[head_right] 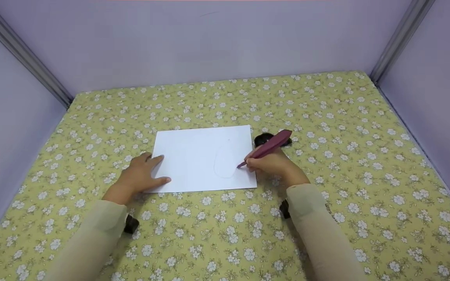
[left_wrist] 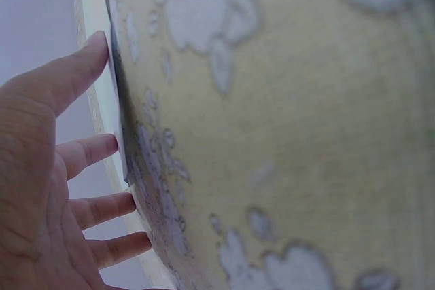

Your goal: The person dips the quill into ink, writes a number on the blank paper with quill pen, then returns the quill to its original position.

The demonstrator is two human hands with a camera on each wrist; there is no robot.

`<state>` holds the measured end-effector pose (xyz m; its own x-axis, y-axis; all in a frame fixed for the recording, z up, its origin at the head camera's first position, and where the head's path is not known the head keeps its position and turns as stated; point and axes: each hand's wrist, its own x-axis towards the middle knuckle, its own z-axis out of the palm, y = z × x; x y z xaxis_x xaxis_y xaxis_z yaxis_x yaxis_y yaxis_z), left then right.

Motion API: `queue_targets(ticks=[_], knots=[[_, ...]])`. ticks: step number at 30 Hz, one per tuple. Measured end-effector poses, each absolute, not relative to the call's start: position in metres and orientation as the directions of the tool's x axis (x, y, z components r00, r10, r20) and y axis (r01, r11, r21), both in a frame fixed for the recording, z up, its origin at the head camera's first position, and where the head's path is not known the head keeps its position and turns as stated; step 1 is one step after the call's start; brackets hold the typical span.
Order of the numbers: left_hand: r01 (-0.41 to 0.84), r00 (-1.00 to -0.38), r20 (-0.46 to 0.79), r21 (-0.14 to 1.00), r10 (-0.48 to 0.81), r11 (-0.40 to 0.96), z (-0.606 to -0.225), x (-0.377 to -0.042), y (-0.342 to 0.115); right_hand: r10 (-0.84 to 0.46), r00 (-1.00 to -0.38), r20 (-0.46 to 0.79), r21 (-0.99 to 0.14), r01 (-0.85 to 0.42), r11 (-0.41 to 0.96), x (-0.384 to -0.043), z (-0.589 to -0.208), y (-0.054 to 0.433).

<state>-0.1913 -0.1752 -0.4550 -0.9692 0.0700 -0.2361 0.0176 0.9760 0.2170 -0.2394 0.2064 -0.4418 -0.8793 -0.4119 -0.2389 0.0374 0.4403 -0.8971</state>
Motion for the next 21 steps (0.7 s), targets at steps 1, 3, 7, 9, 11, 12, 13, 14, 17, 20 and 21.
queue_targets(ticks=[1, 3, 7, 9, 11, 12, 13, 14, 17, 20, 21], knots=[[0.016, -0.969, -0.237, 0.220, 0.070, 0.975, -0.4548, -0.1912, -0.1750, -0.410, -0.881, -0.238, -0.899, 0.040, 0.437, -0.2396, -0.4419, 0.2064], [0.016, -0.969, -0.235, 0.224, 0.070, 0.974, -0.4543, -0.1909, -0.1748, -0.401, -0.884, -0.238, -0.899, 0.044, 0.436, -0.2401, -0.4420, 0.2064], [0.015, -0.969, -0.238, 0.218, 0.068, 0.976, -0.4536, -0.1907, -0.1750, -0.393, -0.890, -0.230, -0.899, 0.039, 0.436, -0.2416, -0.4436, 0.2059], [0.014, -0.969, -0.238, 0.215, 0.066, 0.977, -0.4533, -0.1907, -0.1753, -0.392, -0.893, -0.223, -0.900, 0.033, 0.435, -0.2420, -0.4442, 0.2051], [0.012, -0.969, -0.240, 0.217, 0.065, 0.976, -0.4533, -0.1908, -0.1758, -0.390, -0.894, -0.221, -0.906, 0.040, 0.422, -0.2423, -0.4442, 0.2044], [0.010, -0.968, -0.244, 0.219, 0.064, 0.976, -0.4532, -0.1909, -0.1759, -0.382, -0.897, -0.223, -0.906, 0.046, 0.421, -0.2425, -0.4441, 0.2039], [0.008, -0.967, -0.246, 0.223, 0.064, 0.975, -0.4535, -0.1912, -0.1760, -0.377, -0.899, -0.223, -0.905, 0.047, 0.423, -0.2428, -0.4443, 0.2037], [0.004, -0.966, -0.249, 0.226, 0.062, 0.974, -0.4536, -0.1914, -0.1761, -0.374, -0.901, -0.221, -0.906, 0.047, 0.421, -0.2429, -0.4442, 0.2035], [0.001, -0.965, -0.253, 0.231, 0.061, 0.973, -0.4546, -0.1922, -0.1763, -0.359, -0.906, -0.223, -0.911, 0.062, 0.408, -0.2443, -0.4455, 0.2032], [0.004, -0.966, -0.252, 0.224, 0.062, 0.975, -0.4552, -0.1926, -0.1763, -0.353, -0.910, -0.218, -0.916, 0.066, 0.395, -0.2453, -0.4459, 0.2023], [0.006, -0.966, -0.251, 0.222, 0.063, 0.975, -0.4553, -0.1926, -0.1762, -0.349, -0.911, -0.218, -0.917, 0.069, 0.392, -0.2458, -0.4462, 0.2019]])
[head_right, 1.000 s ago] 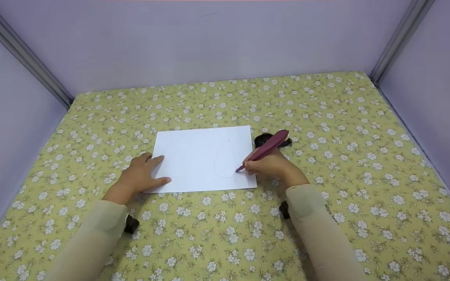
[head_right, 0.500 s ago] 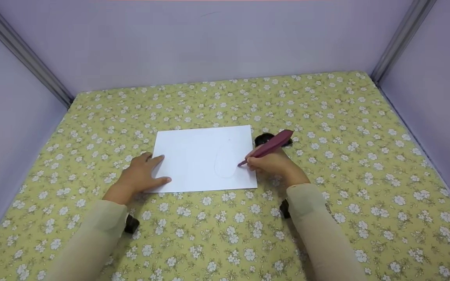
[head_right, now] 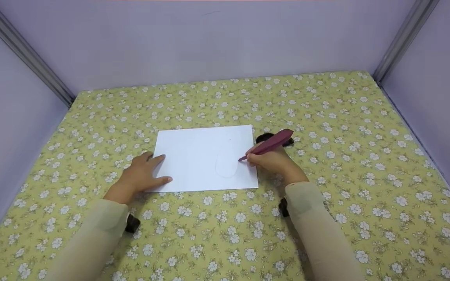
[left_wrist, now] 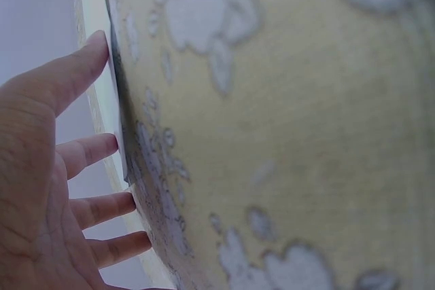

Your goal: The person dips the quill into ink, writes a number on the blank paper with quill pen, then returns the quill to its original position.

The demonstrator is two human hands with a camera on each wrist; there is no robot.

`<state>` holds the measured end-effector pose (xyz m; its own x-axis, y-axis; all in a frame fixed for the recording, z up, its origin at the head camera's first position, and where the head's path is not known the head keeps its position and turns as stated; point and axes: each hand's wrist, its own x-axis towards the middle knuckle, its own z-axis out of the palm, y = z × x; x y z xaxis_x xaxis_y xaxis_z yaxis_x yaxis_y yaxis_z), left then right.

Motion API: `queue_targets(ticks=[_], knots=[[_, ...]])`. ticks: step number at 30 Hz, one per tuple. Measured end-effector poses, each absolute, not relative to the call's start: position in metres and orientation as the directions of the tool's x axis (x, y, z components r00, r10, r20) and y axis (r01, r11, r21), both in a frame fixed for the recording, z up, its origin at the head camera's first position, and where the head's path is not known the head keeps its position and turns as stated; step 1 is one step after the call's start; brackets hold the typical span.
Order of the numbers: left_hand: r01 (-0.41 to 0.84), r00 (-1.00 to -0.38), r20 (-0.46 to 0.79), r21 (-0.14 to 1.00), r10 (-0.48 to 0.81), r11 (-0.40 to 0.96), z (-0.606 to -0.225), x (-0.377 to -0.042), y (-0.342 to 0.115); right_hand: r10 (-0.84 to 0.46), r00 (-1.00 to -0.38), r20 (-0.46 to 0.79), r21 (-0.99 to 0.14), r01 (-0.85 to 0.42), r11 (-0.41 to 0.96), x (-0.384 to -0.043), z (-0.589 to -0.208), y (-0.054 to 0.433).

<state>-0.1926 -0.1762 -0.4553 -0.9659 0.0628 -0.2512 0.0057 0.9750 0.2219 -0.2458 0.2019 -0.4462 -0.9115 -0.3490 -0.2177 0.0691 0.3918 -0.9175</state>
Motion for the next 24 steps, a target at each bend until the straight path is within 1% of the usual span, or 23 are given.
queue_targets(ticks=[6, 14, 19, 24], knots=[[0.003, -0.966, -0.250, 0.219, 0.059, 0.976, -0.454, -0.192, -0.176, -0.345, -0.917, -0.203, -0.918, 0.056, 0.393, -0.248, -0.445, 0.199], [0.002, -0.968, -0.246, 0.213, 0.056, 0.977, -0.454, -0.191, -0.175, -0.330, -0.910, -0.251, -0.900, 0.093, 0.427, -0.250, -0.443, 0.194], [0.000, -0.968, -0.245, 0.211, 0.053, 0.978, -0.455, -0.191, -0.174, -0.310, -0.915, -0.260, -0.885, 0.097, 0.455, -0.251, -0.442, 0.189], [0.002, -0.969, -0.243, 0.211, 0.055, 0.977, -0.452, -0.190, -0.174, -0.316, -0.924, -0.215, -0.869, 0.033, 0.494, -0.254, -0.442, 0.185]])
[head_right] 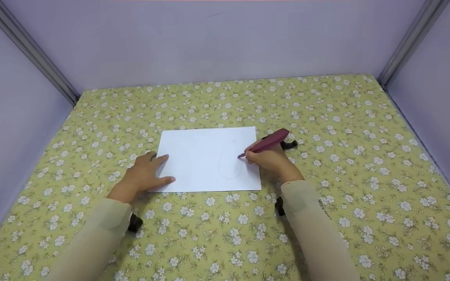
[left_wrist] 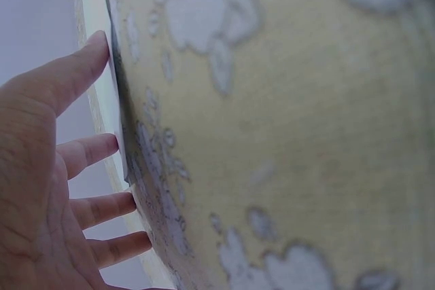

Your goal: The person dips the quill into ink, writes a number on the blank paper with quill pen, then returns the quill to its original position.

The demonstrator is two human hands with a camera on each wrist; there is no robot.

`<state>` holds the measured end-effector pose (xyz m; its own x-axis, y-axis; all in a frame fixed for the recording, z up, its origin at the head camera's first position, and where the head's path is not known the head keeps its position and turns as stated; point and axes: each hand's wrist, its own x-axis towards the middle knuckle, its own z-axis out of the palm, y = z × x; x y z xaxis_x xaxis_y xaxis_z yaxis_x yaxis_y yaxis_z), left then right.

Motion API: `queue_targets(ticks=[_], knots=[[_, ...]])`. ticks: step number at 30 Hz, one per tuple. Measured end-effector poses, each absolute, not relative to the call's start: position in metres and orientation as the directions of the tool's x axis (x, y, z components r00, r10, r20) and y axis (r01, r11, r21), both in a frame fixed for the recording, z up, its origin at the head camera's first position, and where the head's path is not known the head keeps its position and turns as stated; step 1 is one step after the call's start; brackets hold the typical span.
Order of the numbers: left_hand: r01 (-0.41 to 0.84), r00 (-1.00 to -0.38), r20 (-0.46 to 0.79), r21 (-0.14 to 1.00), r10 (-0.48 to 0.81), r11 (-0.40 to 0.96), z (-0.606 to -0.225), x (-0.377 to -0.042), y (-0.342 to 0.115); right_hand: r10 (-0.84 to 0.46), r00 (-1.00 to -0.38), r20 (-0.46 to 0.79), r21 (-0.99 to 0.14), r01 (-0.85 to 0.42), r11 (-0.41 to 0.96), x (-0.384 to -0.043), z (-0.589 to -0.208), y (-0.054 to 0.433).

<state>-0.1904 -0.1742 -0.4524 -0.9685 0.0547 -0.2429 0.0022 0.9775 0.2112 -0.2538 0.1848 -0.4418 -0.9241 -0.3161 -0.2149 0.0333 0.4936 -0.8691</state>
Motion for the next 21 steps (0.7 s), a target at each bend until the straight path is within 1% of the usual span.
queue_targets(ticks=[3, 5, 21], knots=[[-0.002, -0.968, -0.245, 0.208, 0.051, 0.978, -0.452, -0.191, -0.174, -0.317, -0.927, -0.200, -0.856, 0.008, 0.517, -0.256, -0.442, 0.183], [0.000, -0.968, -0.245, 0.206, 0.052, 0.978, -0.453, -0.191, -0.174, -0.310, -0.928, -0.206, -0.854, 0.015, 0.521, -0.256, -0.443, 0.183], [-0.019, -0.967, -0.252, 0.215, 0.037, 0.976, -0.455, -0.192, -0.174, -0.295, -0.926, -0.236, -0.891, 0.084, 0.446, -0.257, -0.441, 0.172]])
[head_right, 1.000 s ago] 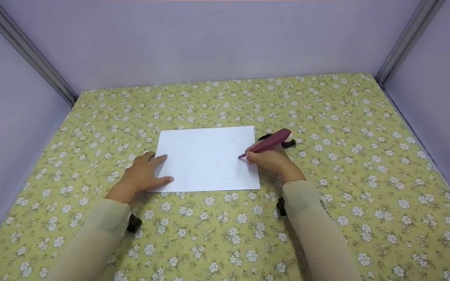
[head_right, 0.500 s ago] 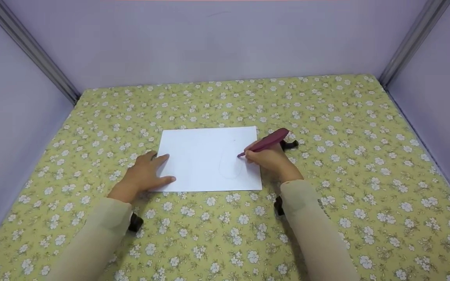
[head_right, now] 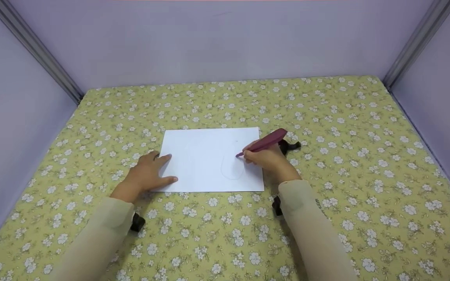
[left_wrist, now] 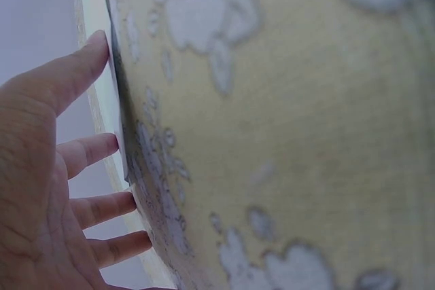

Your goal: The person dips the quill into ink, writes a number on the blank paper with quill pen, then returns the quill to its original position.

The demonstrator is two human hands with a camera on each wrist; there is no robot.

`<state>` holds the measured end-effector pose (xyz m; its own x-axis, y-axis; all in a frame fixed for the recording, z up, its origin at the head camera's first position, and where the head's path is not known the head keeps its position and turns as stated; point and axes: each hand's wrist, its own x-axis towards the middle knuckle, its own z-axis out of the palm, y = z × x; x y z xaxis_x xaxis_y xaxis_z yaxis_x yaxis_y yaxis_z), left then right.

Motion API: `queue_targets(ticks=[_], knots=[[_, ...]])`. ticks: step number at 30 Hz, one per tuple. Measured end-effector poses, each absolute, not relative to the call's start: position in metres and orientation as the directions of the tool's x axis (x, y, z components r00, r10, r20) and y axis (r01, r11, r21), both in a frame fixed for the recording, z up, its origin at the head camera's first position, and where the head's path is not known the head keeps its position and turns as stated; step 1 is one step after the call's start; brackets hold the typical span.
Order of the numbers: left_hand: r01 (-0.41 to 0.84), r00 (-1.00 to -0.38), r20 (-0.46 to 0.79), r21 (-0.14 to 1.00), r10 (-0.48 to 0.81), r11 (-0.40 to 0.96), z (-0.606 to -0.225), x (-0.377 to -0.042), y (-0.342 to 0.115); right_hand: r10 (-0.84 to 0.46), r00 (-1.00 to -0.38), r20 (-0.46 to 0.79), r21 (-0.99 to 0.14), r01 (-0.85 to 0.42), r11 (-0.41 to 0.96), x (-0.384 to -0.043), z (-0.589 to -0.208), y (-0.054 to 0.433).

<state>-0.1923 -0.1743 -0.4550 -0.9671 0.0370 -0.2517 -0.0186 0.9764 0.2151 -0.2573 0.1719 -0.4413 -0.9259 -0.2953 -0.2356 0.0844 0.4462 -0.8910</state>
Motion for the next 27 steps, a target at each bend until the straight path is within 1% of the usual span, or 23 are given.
queue_targets(ticks=[5, 12, 16, 23, 27], knots=[[-0.011, -0.969, -0.242, 0.209, 0.041, 0.978, -0.455, -0.192, -0.174, -0.293, -0.928, -0.230, -0.885, 0.074, 0.460, -0.258, -0.443, 0.169], [0.001, -0.969, -0.240, 0.215, 0.054, 0.977, -0.454, -0.190, -0.175, -0.310, -0.923, -0.228, -0.928, 0.109, 0.356, -0.258, -0.444, 0.165], [0.001, -0.970, -0.237, 0.219, 0.054, 0.976, -0.454, -0.190, -0.175, -0.303, -0.924, -0.232, -0.925, 0.113, 0.363, -0.258, -0.444, 0.162], [0.007, -0.971, -0.232, 0.218, 0.058, 0.976, -0.454, -0.190, -0.175, -0.290, -0.920, -0.265, -0.895, 0.122, 0.429, -0.257, -0.442, 0.157], [0.007, -0.972, -0.230, 0.205, 0.055, 0.979, -0.456, -0.191, -0.175, -0.293, -0.919, -0.264, -0.897, 0.122, 0.425, -0.257, -0.441, 0.154]])
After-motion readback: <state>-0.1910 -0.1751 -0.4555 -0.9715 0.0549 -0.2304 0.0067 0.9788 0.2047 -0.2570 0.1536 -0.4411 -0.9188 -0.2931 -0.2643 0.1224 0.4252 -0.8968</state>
